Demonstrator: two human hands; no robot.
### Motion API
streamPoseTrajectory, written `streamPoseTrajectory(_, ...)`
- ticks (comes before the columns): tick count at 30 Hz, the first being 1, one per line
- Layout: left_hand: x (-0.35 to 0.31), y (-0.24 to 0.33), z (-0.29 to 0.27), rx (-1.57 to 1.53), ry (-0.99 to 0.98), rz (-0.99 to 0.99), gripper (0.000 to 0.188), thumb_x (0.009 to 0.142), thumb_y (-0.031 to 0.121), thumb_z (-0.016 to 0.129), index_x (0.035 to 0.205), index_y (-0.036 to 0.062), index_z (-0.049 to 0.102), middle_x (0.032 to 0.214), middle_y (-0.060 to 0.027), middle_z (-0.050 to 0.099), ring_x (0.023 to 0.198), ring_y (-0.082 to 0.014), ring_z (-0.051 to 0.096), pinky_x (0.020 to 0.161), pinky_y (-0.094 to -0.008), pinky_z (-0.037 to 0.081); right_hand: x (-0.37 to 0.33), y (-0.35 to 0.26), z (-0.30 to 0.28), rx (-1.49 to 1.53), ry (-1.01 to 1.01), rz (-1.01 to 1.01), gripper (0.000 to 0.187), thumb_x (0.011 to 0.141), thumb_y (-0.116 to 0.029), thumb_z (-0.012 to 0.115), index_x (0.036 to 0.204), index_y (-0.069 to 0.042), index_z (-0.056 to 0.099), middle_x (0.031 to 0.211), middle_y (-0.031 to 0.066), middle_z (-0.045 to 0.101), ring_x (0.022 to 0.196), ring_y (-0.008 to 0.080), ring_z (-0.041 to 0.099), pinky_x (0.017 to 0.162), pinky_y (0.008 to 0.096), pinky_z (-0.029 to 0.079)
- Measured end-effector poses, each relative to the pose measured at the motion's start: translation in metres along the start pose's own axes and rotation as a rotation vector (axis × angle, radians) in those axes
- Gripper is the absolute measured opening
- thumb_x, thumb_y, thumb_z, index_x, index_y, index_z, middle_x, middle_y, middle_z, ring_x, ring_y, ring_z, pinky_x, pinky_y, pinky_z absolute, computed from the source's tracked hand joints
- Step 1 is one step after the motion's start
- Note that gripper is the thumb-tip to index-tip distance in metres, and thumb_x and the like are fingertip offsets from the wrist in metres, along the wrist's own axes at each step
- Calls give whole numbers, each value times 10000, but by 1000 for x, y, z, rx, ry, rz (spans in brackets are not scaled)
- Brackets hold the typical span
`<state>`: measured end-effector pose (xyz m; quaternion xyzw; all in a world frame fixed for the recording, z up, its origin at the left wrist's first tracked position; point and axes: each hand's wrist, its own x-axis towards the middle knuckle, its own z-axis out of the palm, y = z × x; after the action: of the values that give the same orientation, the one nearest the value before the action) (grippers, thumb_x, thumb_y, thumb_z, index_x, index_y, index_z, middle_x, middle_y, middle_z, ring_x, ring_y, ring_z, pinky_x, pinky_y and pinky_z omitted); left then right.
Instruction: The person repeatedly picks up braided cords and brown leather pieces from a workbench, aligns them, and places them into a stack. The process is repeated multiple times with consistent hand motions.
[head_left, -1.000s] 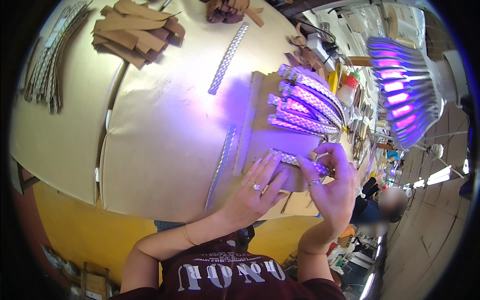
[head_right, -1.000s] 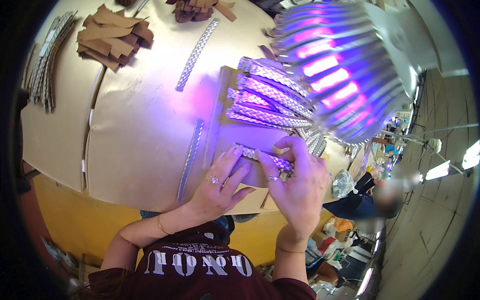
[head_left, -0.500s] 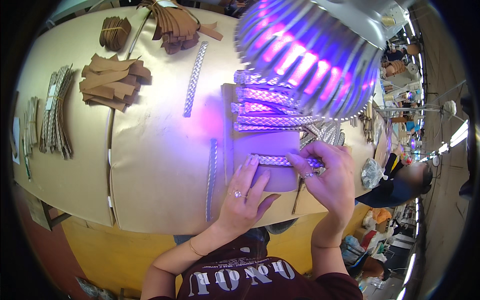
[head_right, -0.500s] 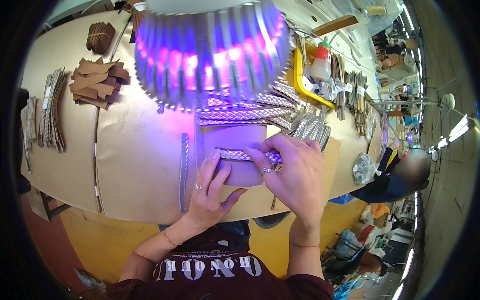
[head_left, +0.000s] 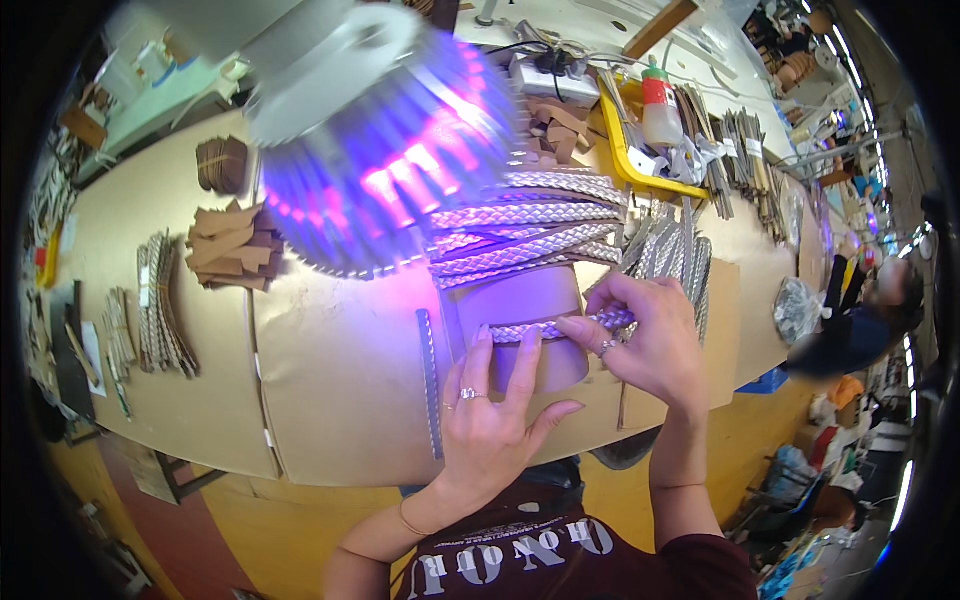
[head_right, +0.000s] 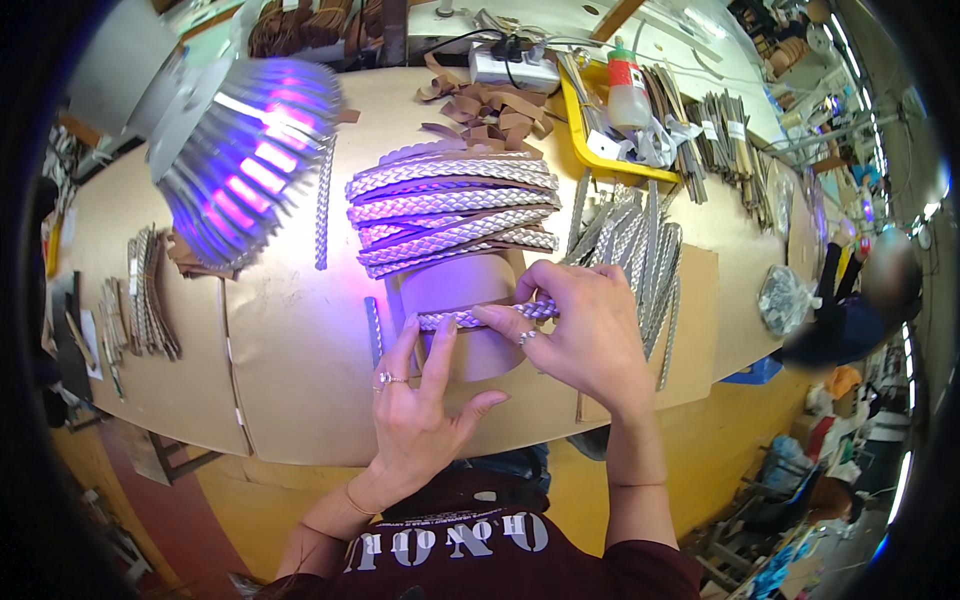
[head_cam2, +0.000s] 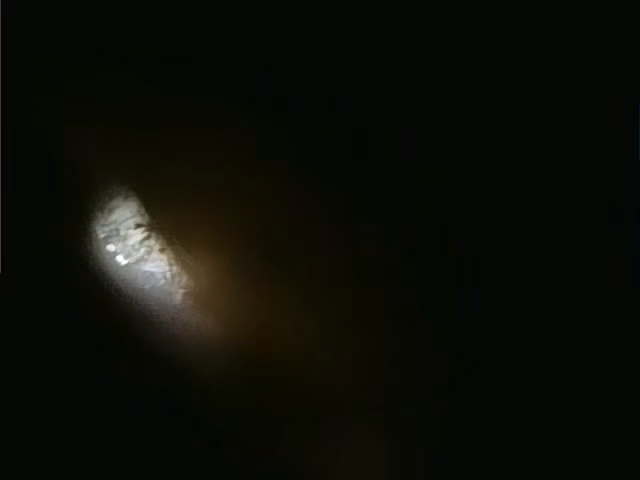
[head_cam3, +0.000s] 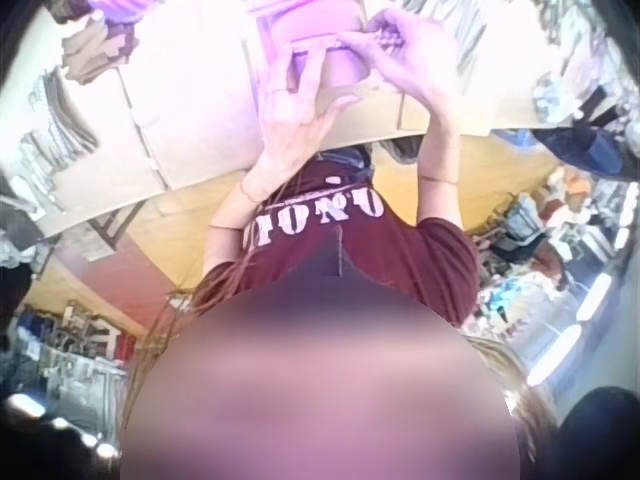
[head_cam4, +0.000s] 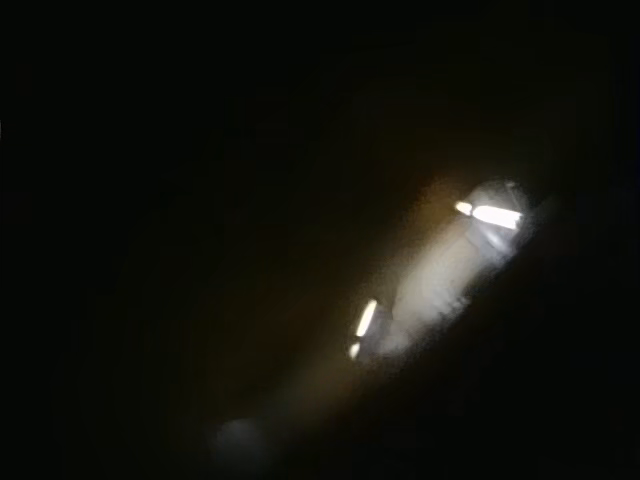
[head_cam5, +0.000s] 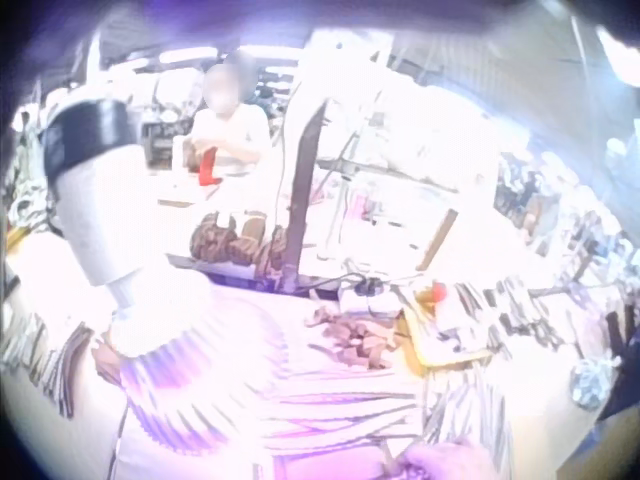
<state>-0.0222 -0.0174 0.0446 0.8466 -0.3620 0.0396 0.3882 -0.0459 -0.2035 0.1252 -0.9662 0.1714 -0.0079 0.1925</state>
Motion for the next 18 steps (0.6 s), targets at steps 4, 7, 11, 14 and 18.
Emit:
streamPoseTrajectory(4, 5, 9, -7, 41, -125, -41, 843, 760, 489, 773, 1427, 75, 466, 1268, -296, 483, 1127, -449, 538, 916, -484, 469, -3, 30, 2, 284, 10, 12, 395, 802, -402, 768, 757, -19, 683, 637, 125, 649, 557, 275, 636, 560, 360, 480)
streamPoseTrajectory(7, 7, 13, -6, 134, -136, -22, 802, 791, 550, 712, 1412, 92, 496, 1209, -327, 521, 1065, -434, 562, 882, -478, 485, -6, 44, 9, 422, 24, 44, 385, 824, -380, 754, 767, -8, 677, 589, 129, 612, 498, 258, 586, 520, 349, 454)
streamPoseTrajectory(11, 9, 15, -6, 133, -163, -22, 816, 780, 501, 751, 1419, 72, 480, 1215, -346, 509, 1088, -462, 543, 896, -489, 477, -10, 52, 19, 584, -26, 158, 359, 849, -356, 731, 790, -7, 670, 541, 126, 564, 455, 230, 527, 499, 342, 419)
streamPoseTrajectory(14, 9, 16, -5, 141, -173, -29, 833, 771, 465, 776, 1430, 69, 458, 1236, -359, 492, 1111, -480, 528, 906, -493, 472, -10, 56, 23, 641, -25, 139, 336, 871, -324, 718, 784, -6, 649, 564, 72, 562, 501, 142, 504, 501, 305, 402)
streamPoseTrajectory(18, 5, 18, -3, 157, -201, -10, 835, 765, 417, 799, 1435, 77, 437, 1290, -384, 454, 1167, -504, 501, 925, -500, 462, -11, 56, 25, 728, -25, 173, 347, 868, -355, 701, 789, -17, 669, 515, 129, 541, 451, 240, 531, 492, 361, 405)
